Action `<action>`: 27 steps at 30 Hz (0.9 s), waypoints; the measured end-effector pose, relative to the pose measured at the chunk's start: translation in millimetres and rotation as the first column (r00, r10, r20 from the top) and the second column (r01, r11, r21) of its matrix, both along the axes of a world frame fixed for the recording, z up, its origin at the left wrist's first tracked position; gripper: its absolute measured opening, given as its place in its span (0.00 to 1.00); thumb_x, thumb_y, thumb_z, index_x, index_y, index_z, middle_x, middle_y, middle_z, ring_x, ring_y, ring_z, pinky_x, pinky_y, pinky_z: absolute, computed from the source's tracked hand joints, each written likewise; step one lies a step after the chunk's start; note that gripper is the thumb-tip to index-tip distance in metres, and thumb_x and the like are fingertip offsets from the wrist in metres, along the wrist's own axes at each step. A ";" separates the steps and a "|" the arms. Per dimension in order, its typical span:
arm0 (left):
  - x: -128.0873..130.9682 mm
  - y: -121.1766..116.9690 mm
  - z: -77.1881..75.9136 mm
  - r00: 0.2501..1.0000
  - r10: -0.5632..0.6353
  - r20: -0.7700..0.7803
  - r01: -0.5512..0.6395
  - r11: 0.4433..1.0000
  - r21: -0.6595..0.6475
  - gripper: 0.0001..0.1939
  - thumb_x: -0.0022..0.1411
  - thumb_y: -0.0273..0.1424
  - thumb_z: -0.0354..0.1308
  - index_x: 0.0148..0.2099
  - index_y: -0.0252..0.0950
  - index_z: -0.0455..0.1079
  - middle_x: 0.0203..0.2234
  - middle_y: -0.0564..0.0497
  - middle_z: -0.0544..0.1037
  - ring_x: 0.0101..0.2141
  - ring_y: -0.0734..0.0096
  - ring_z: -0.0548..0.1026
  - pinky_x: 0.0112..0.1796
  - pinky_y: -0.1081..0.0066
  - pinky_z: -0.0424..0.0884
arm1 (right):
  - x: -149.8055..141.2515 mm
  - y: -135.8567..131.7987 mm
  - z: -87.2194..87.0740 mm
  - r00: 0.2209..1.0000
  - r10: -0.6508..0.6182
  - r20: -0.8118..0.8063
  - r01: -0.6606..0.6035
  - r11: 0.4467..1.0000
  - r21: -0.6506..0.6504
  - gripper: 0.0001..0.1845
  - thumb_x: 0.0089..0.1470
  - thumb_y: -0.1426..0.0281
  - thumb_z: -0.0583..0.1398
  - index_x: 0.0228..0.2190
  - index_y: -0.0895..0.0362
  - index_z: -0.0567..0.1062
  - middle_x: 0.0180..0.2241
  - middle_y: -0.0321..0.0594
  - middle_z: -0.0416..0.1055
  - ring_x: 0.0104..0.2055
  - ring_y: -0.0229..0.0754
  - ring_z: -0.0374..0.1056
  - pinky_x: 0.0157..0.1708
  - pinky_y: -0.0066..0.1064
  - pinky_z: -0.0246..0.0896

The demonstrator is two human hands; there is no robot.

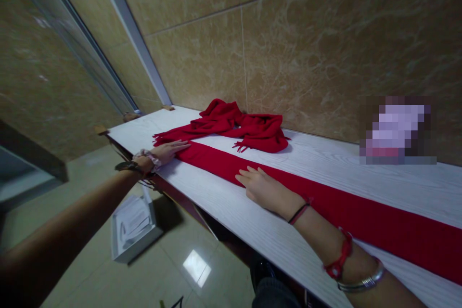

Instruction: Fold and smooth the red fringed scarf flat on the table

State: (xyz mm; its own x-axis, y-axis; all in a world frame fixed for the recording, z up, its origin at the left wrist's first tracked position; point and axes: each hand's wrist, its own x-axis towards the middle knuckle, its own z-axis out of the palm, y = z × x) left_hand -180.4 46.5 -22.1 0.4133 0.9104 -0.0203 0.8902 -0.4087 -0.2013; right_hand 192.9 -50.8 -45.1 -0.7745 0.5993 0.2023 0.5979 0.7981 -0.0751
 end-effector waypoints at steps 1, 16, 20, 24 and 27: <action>1.7 -0.6 -0.7 1.000 0.013 -0.020 -0.013 1.000 -0.006 0.31 0.52 0.19 0.42 0.60 0.34 0.55 0.57 0.48 0.59 0.57 0.69 0.55 0.54 0.70 0.54 | 0.3 -0.4 0.8 1.000 0.008 0.010 -0.008 1.000 0.013 0.25 0.50 0.79 0.49 0.52 0.63 0.64 0.54 0.48 0.61 0.56 0.48 0.55 0.54 0.42 0.52; 29.1 -1.4 -1.5 0.953 -0.303 -0.019 0.303 0.953 0.019 0.24 0.62 0.24 0.38 0.59 0.39 0.56 0.56 0.50 0.60 0.56 0.71 0.57 0.54 0.69 0.55 | -1.8 -2.4 3.3 0.993 -0.095 -0.070 0.094 0.995 -0.022 0.28 0.48 0.85 0.45 0.52 0.66 0.62 0.51 0.52 0.64 0.52 0.44 0.62 0.51 0.37 0.58; 28.3 -1.0 -4.3 0.974 -0.227 -0.014 0.228 0.973 0.048 0.25 0.61 0.22 0.37 0.59 0.39 0.57 0.56 0.50 0.61 0.57 0.69 0.55 0.54 0.67 0.54 | 2.7 0.0 -0.2 0.996 -0.074 -0.055 0.075 0.997 0.019 0.27 0.50 0.85 0.43 0.51 0.65 0.64 0.51 0.50 0.65 0.52 0.41 0.62 0.51 0.34 0.58; 31.7 -8.2 -3.6 0.981 -0.190 -0.033 0.191 0.981 0.031 0.25 0.59 0.24 0.42 0.59 0.37 0.56 0.56 0.48 0.61 0.57 0.64 0.54 0.54 0.65 0.54 | 3.7 -9.6 2.4 0.997 -0.079 0.001 0.078 0.986 0.149 0.26 0.52 0.85 0.43 0.51 0.65 0.64 0.53 0.54 0.61 0.56 0.47 0.56 0.52 0.45 0.56; 35.0 -9.5 0.0 0.987 -0.159 -0.029 0.161 0.983 0.083 0.26 0.59 0.23 0.42 0.61 0.38 0.53 0.59 0.47 0.55 0.59 0.58 0.46 0.54 0.57 0.49 | 3.7 -14.8 7.8 0.994 -0.108 0.027 0.098 0.964 0.249 0.26 0.53 0.85 0.42 0.52 0.67 0.62 0.55 0.57 0.58 0.57 0.53 0.52 0.51 0.56 0.50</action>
